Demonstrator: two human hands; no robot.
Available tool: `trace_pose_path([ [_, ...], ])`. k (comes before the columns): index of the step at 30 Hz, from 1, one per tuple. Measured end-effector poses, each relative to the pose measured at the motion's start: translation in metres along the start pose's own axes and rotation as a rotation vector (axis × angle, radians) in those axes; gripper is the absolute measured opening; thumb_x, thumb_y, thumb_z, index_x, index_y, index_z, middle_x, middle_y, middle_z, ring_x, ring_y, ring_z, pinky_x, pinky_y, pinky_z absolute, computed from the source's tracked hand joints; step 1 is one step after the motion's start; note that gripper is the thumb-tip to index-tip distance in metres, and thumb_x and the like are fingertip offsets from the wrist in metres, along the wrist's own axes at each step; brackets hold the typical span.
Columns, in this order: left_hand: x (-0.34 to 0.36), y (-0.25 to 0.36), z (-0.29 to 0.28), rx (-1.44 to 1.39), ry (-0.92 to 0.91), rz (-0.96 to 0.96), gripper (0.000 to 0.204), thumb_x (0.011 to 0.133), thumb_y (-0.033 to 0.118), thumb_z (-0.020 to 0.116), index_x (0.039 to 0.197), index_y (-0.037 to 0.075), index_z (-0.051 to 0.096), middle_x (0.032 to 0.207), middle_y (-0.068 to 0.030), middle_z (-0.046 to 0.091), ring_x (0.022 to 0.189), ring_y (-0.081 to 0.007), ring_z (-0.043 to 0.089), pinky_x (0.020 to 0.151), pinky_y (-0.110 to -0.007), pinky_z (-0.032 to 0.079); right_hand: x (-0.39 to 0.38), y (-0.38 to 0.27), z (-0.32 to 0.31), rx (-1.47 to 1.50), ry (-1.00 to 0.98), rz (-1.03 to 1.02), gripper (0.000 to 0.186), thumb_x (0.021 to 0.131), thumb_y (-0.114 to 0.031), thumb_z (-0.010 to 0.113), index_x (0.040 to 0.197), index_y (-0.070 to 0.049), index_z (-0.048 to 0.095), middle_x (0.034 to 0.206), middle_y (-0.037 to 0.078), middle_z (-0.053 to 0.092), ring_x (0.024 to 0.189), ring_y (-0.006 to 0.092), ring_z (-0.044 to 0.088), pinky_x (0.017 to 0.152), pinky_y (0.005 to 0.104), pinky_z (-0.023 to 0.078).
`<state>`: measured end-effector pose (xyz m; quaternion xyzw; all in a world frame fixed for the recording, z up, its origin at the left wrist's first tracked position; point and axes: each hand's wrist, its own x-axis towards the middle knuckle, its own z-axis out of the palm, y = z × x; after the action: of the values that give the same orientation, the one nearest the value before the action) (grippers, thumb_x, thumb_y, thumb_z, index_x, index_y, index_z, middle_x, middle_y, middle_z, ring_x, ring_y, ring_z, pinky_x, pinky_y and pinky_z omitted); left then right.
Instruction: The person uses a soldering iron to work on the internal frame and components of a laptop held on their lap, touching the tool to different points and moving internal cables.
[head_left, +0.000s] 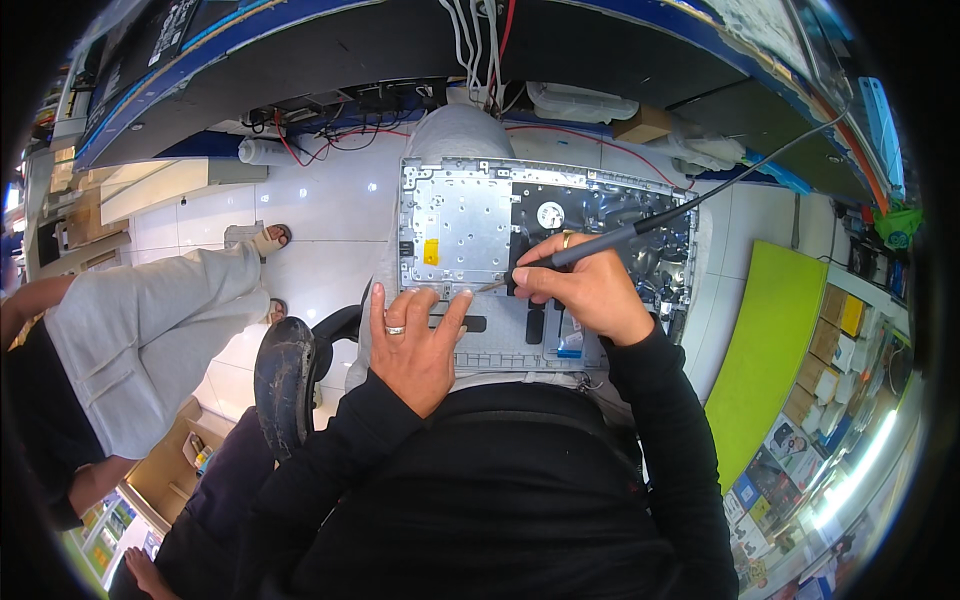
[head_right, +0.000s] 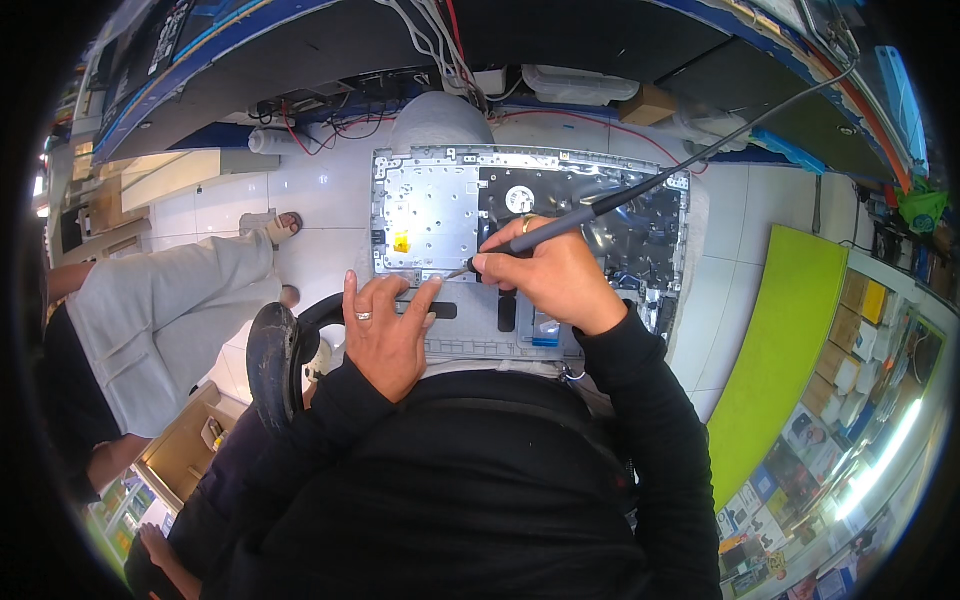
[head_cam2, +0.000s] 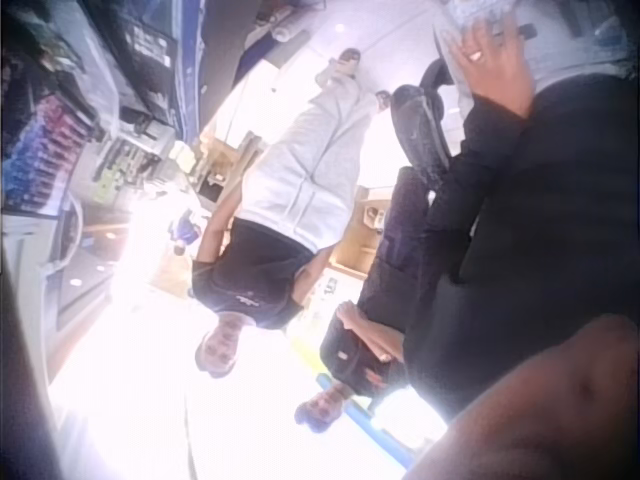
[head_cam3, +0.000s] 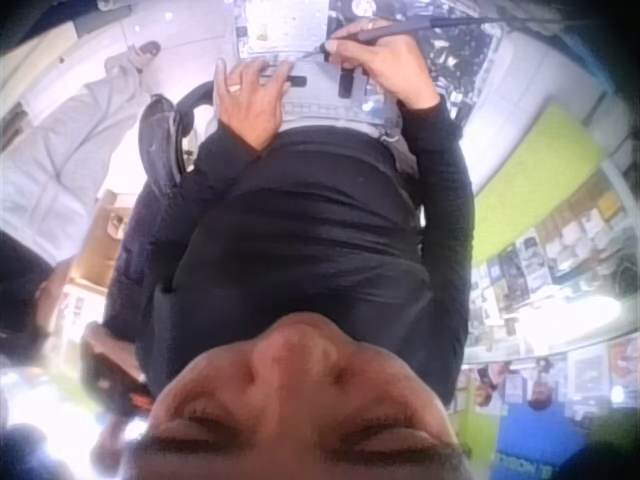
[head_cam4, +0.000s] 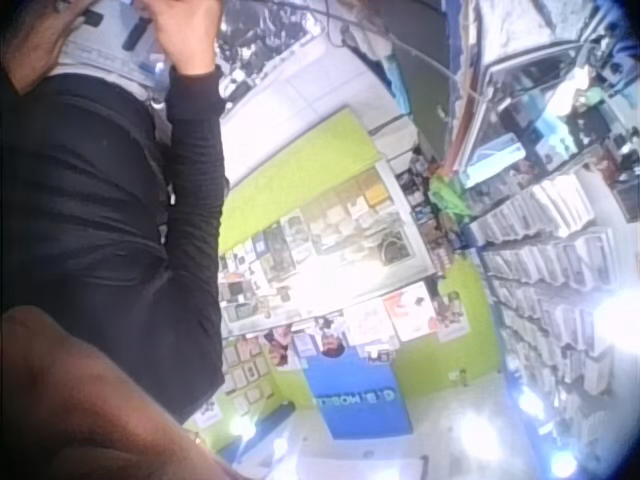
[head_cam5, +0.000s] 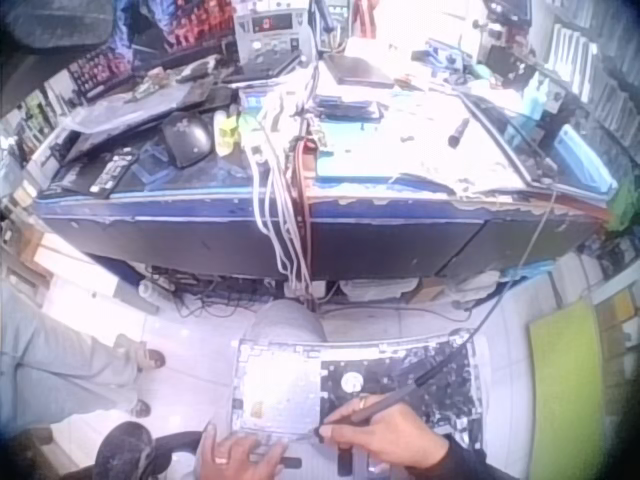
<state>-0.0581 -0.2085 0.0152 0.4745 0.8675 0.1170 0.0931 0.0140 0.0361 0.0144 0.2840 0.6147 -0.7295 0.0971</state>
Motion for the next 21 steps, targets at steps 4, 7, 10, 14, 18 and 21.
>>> trace_pose_path([
  [4,-0.0003,-0.0002,0.0008,0.002,0.002,0.002,0.054,0.086,0.010,0.076,0.138,0.017,0.064,0.120,-0.0116,0.053,0.123,-0.0306,0.052,0.120,-0.062,0.026,0.0003,0.0017,0.0006,0.042,0.033,0.042,0.019,0.091,-0.010,0.079,0.100,0.005,0.072,0.087,0.013,0.076,0.078,0.0177,0.075,0.068,0.0267,0.058],
  [7,-0.0004,-0.0003,0.0008,0.001,0.007,0.004,0.054,0.086,0.010,0.076,0.138,0.017,0.064,0.120,-0.0116,0.053,0.122,-0.0306,0.053,0.120,-0.062,0.026,-0.0004,0.0013,-0.0007,0.034,0.026,0.036,0.019,0.091,-0.009,0.079,0.100,0.005,0.072,0.088,0.013,0.076,0.079,0.0183,0.076,0.068,0.0269,0.059],
  [10,-0.0001,-0.0005,0.0003,0.000,0.008,0.007,0.054,0.086,0.011,0.076,0.138,0.017,0.064,0.120,-0.0118,0.054,0.122,-0.0306,0.053,0.121,-0.061,0.025,-0.0012,0.0019,-0.0002,0.022,0.019,0.024,0.019,0.091,-0.010,0.079,0.101,0.005,0.072,0.088,0.013,0.076,0.079,0.0182,0.076,0.068,0.0268,0.059],
  [14,-0.0005,-0.0007,0.0011,-0.003,0.003,0.005,0.054,0.086,0.011,0.076,0.138,0.017,0.064,0.120,-0.0121,0.054,0.123,-0.0308,0.053,0.121,-0.061,0.025,-0.0017,-0.0002,0.0000,0.012,0.001,0.006,0.020,0.091,-0.011,0.080,0.101,0.005,0.072,0.087,0.013,0.076,0.079,0.0177,0.076,0.068,0.0266,0.058],
  [18,-0.0001,0.0004,0.0006,0.005,0.003,0.007,0.054,0.086,0.010,0.076,0.138,0.017,0.064,0.120,-0.0121,0.054,0.123,-0.0309,0.053,0.121,-0.061,0.025,-0.0016,0.0022,0.0005,0.006,0.002,0.003,0.021,0.091,-0.011,0.080,0.101,0.005,0.072,0.087,0.013,0.076,0.079,0.0176,0.076,0.068,0.0267,0.058],
  [21,-0.0002,-0.0009,0.0012,-0.003,-0.001,0.000,0.054,0.086,0.010,0.076,0.138,0.017,0.064,0.120,-0.0120,0.054,0.122,-0.0309,0.053,0.121,-0.061,0.025,0.0008,0.0025,0.0012,0.003,-0.004,-0.011,0.020,0.091,-0.011,0.080,0.100,0.005,0.071,0.088,0.013,0.076,0.079,0.0178,0.076,0.068,0.0269,0.059],
])
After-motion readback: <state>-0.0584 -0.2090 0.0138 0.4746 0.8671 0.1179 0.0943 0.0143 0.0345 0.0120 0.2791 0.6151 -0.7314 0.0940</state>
